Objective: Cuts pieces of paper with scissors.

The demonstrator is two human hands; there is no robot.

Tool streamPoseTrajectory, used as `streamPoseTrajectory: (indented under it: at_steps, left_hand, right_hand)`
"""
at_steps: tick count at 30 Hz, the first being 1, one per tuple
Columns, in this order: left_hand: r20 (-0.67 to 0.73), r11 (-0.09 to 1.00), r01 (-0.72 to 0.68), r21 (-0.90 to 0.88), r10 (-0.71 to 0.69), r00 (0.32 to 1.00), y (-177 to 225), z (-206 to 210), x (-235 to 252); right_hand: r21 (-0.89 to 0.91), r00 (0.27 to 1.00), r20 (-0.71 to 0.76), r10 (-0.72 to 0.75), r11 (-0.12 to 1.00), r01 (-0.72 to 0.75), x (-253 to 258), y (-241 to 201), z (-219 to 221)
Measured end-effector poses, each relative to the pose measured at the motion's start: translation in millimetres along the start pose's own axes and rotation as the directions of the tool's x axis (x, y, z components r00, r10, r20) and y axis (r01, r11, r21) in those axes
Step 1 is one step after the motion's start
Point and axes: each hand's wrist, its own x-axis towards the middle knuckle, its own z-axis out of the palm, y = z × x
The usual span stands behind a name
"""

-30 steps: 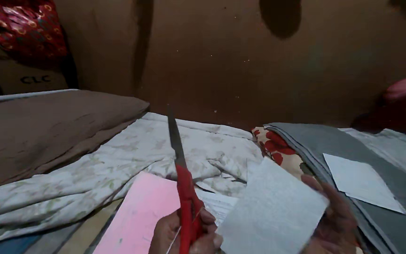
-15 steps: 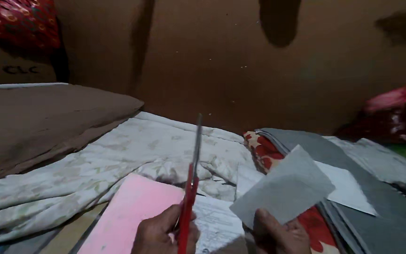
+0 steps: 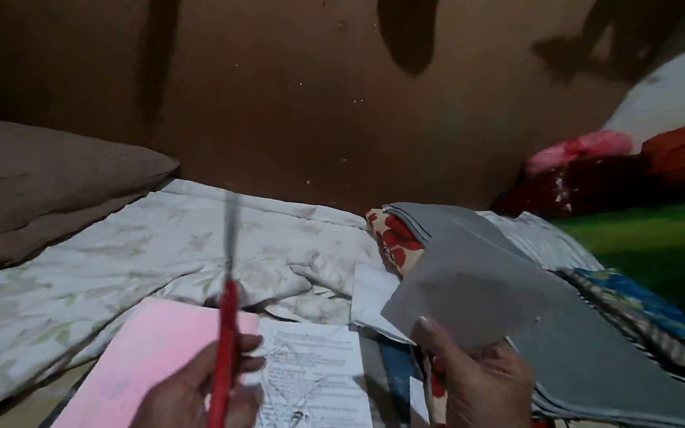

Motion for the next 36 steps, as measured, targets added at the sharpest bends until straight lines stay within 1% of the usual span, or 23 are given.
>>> streamPoseTrajectory:
  at_steps: [2, 4, 6, 9, 11, 14, 17, 22, 25, 30, 33, 36]
  left_hand:
    - [-0.101, 0.994, 0.024, 0.106, -0.014, 0.995, -4.6, -11.8, 5.2]
    - [-0.117, 0.985, 0.033, 0.171, -0.013, 0.993, -9.0, -19.6, 8.8]
    - [-0.092, 0.993, 0.013, 0.114, -0.003, 0.996, -7.9, -17.9, 8.1]
    - [-0.033, 0.994, 0.036, -0.105, -0.039, 0.999, 2.3, -6.2, 4.2]
    - [-0.034, 0.976, 0.045, -0.213, -0.053, 0.998, 3.4, 3.4, 2.4]
    - [-0.122, 0.979, -0.041, -0.198, 0.017, 0.992, -2.7, 13.9, 4.6]
    - [-0.141, 0.967, -0.137, -0.217, 0.108, 0.984, -12.3, 16.3, 8.2]
    - [-0.084, 0.965, -0.164, -0.204, 0.150, 0.985, -11.7, 20.9, 6.1]
    - [-0.109, 0.961, -0.205, -0.188, 0.187, 0.976, -12.4, 24.1, 4.7]
    - [-0.174, 0.961, -0.163, -0.221, 0.125, 0.977, -17.3, 17.3, 7.2]
    - [-0.171, 0.954, -0.155, -0.256, 0.113, 0.979, -21.4, 16.0, 10.0]
    - [-0.142, 0.973, -0.090, -0.215, 0.060, 0.988, -21.7, 19.3, 10.5]
  right_hand:
    - [-0.062, 1.000, -0.005, 0.015, 0.998, -0.015, 1.5, 2.4, -2.0]
    - [-0.063, 0.999, -0.008, 0.034, 0.997, -0.034, 2.4, 4.1, -2.1]
    - [-0.061, 0.999, 0.021, 0.041, 0.997, -0.039, 1.3, 4.2, -1.0]
    - [-0.050, 0.989, 0.129, 0.070, 0.997, -0.064, -3.7, 8.1, 2.5]
    - [-0.036, 0.971, 0.211, 0.116, 0.993, -0.111, -11.4, 10.9, 8.0]
    - [-0.006, 0.922, 0.338, 0.188, 0.980, -0.198, -22.4, 11.2, 16.7]
    - [-0.004, 0.879, 0.398, 0.262, 0.959, -0.284, -27.3, 10.7, 20.7]
    - [0.011, 0.850, 0.437, 0.294, 0.943, -0.331, -28.9, 11.8, 21.0]
    - [-0.009, 0.839, 0.446, 0.313, 0.939, -0.345, -27.0, 10.3, 18.0]
    - [-0.021, 0.839, 0.450, 0.305, 0.943, -0.331, -20.0, 16.1, 12.4]
    - [-0.068, 0.829, 0.450, 0.332, 0.938, -0.339, -13.6, 21.1, 8.0]
    - [-0.067, 0.829, 0.439, 0.347, 0.933, -0.355, -10.6, 19.3, 5.8]
